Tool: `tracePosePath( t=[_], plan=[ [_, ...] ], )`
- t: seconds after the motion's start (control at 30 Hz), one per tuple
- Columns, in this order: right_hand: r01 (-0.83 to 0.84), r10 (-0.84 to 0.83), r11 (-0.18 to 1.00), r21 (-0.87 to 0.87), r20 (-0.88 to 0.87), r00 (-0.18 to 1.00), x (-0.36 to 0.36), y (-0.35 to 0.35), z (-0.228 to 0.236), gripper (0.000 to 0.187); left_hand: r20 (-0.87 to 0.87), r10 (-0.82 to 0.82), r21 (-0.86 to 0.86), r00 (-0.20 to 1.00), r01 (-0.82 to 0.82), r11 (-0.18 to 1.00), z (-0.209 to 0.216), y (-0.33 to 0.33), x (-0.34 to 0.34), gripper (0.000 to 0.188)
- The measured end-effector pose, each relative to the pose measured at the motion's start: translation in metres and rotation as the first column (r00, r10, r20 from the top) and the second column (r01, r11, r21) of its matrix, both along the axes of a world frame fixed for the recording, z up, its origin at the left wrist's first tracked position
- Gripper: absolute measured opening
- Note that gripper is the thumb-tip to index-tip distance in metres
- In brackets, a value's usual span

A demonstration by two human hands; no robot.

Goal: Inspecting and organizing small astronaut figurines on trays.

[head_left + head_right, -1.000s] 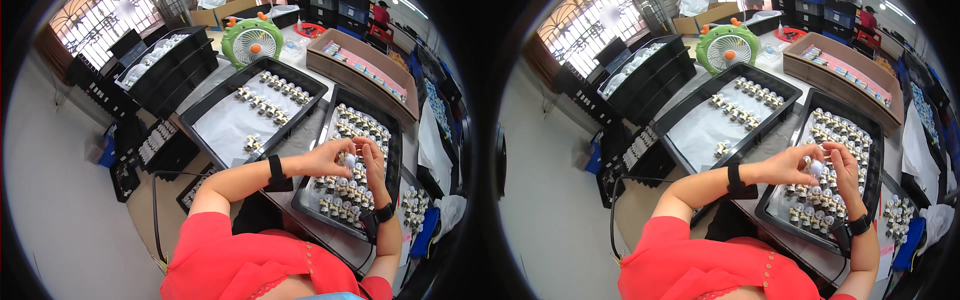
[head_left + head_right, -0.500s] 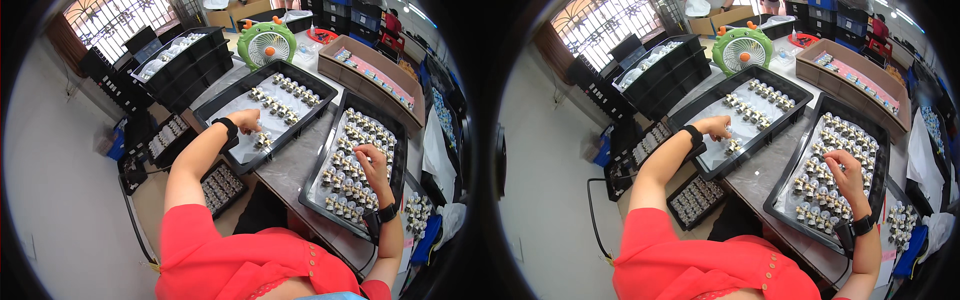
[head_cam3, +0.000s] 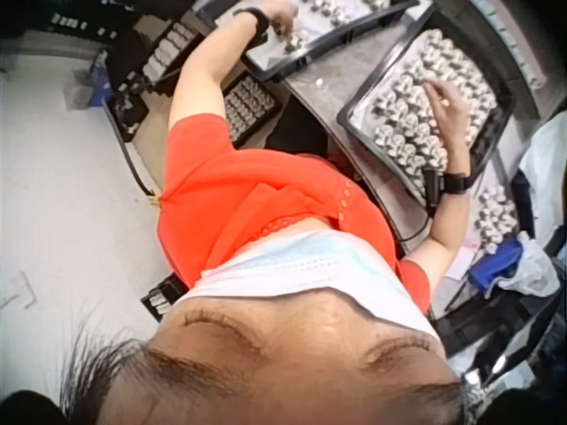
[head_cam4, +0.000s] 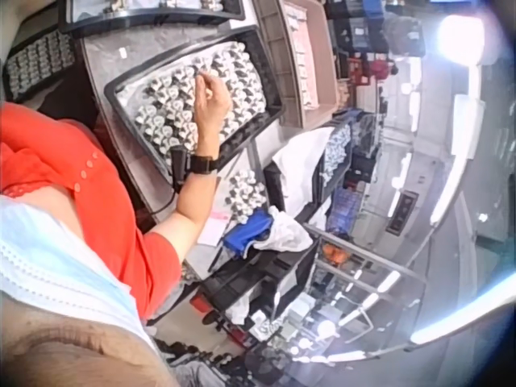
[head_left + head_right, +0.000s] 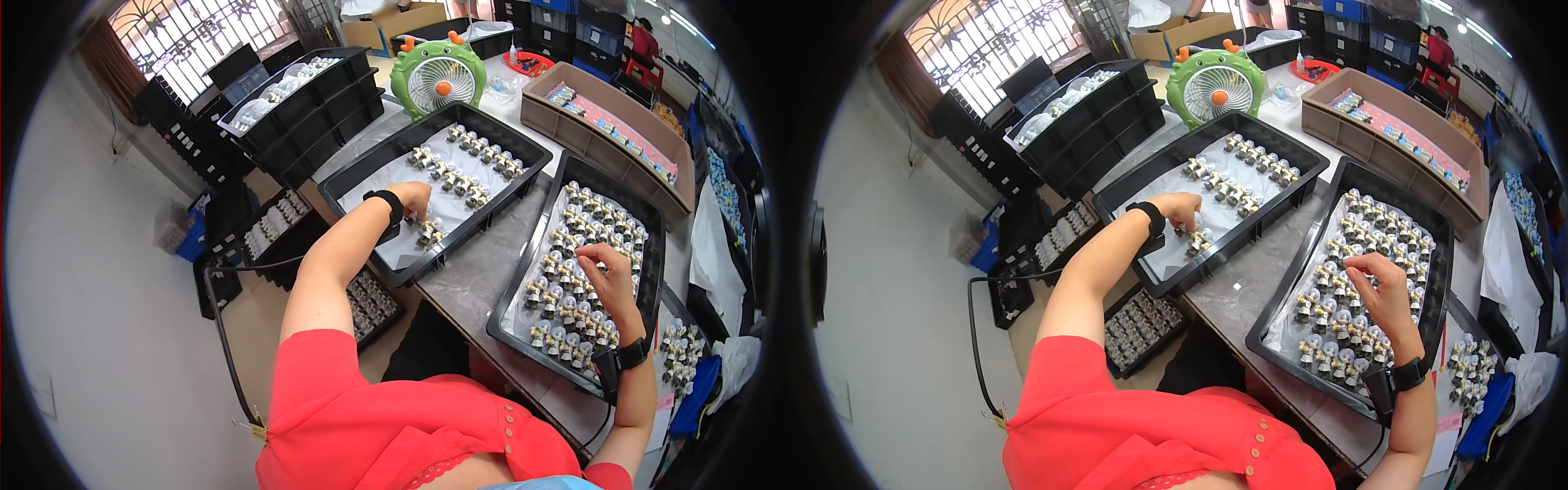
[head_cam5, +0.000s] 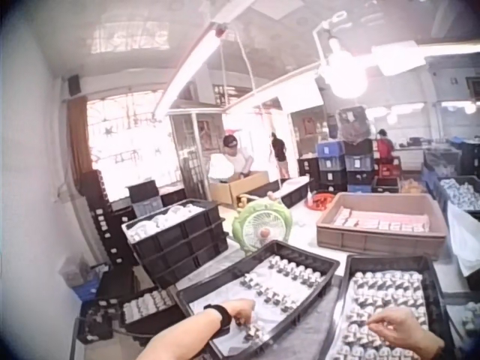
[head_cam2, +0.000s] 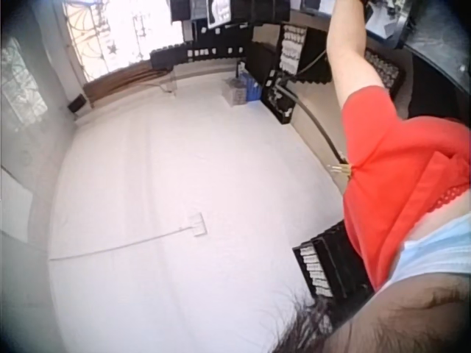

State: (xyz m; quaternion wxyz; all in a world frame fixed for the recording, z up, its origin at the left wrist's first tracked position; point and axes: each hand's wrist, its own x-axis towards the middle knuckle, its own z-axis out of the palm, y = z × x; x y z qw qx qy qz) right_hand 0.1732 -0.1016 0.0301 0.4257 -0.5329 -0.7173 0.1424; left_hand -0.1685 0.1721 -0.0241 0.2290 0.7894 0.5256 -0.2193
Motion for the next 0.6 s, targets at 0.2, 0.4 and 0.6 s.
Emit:
tracePosePath(
  t=[0.2, 0.4, 0.6],
  plan=[
    [0.007, -0.007, 1.0, -0.006, 0.004, 1.0, 0.0, -0.001, 0.001, 0.01, -0.061, -0.057, 0.025, 0.997, 0.059, 0.998, -0.006, -0.001, 0.002, 0.06],
    [0.0, -0.001, 0.999, -0.039, -0.043, 0.999, -0.001, -0.003, 0.005, 0.011, -0.132, -0.18, 0.173, 0.975, 0.202, 0.964, 0.0, -0.017, 0.01, 0.052],
    [-0.024, 0.025, 0.999, -0.026, 0.014, 1.0, 0.001, -0.005, 0.001, 0.011, -0.088, -0.091, 0.021, 0.992, 0.093, 0.995, 0.017, -0.025, 0.011, 0.066]
  ],
)
